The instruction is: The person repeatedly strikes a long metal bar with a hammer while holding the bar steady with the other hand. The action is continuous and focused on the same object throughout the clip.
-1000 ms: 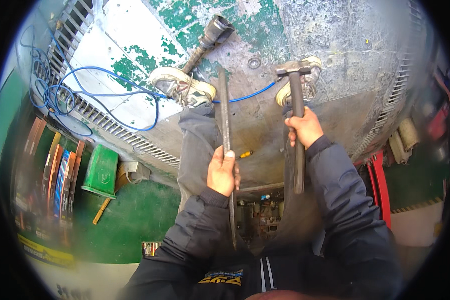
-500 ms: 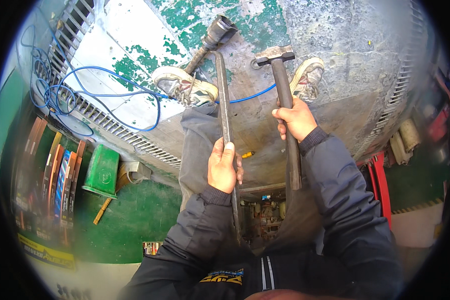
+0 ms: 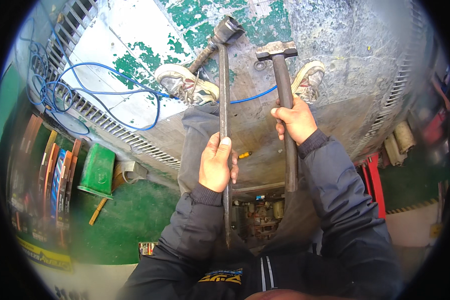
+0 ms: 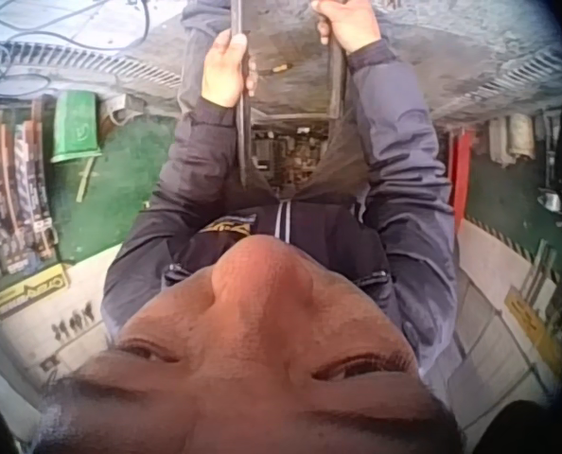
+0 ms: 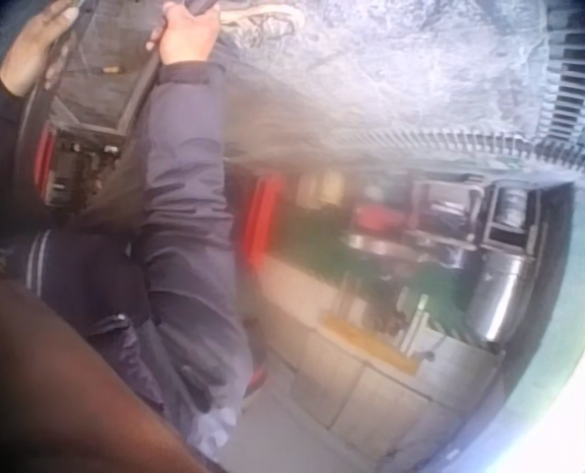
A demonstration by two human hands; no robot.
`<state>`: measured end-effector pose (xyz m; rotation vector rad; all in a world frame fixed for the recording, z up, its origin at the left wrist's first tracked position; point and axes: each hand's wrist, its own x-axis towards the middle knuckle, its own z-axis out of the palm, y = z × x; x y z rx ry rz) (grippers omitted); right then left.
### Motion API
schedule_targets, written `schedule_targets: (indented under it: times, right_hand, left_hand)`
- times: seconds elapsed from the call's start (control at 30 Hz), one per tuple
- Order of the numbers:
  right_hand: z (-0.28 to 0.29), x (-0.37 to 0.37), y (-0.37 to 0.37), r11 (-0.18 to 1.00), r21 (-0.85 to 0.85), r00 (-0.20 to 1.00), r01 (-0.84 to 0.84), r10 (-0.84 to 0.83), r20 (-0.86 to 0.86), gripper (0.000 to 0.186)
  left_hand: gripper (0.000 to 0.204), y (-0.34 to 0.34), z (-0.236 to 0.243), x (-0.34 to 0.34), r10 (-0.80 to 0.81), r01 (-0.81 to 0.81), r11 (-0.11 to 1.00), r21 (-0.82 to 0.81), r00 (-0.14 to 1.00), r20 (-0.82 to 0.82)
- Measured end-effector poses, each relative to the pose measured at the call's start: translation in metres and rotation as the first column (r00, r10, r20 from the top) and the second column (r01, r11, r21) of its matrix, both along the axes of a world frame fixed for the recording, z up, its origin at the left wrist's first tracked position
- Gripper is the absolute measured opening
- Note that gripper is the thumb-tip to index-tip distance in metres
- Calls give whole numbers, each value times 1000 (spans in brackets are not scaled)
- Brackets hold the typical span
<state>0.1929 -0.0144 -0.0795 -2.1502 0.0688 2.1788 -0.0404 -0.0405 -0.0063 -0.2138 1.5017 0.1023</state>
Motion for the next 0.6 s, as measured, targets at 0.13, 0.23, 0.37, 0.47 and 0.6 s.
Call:
schedule_targets:
  times: [0.13, 0.23, 0.37, 0.47, 0.6]
  right_hand:
    - [1, -6, 3, 999, 51, 1000, 15, -14, -14, 26]
    - [0, -16, 10, 992, 100, 997, -78, 77, 10, 28]
    - [-6, -43, 17, 977, 134, 986, -164, 161, 36, 33]
    - [-20, -59, 15, 918, 105, 922, -383, 371, 114, 35]
    - [-19, -26, 30, 981, 122, 975, -152, 169, -143, 37]
  left_hand:
    - [35, 9, 1, -16, 21, -19, 999, -39, 998, 51]
    - [35, 14, 1, -25, 30, -28, 999, -34, 996, 79]
    - [34, 17, 1, -34, -5, 7, 1000, -27, 997, 80]
    - [32, 16, 0, -39, 13, -10, 999, -32, 996, 91]
    - [32, 16, -1, -41, 1, 3, 999, -44, 996, 90]
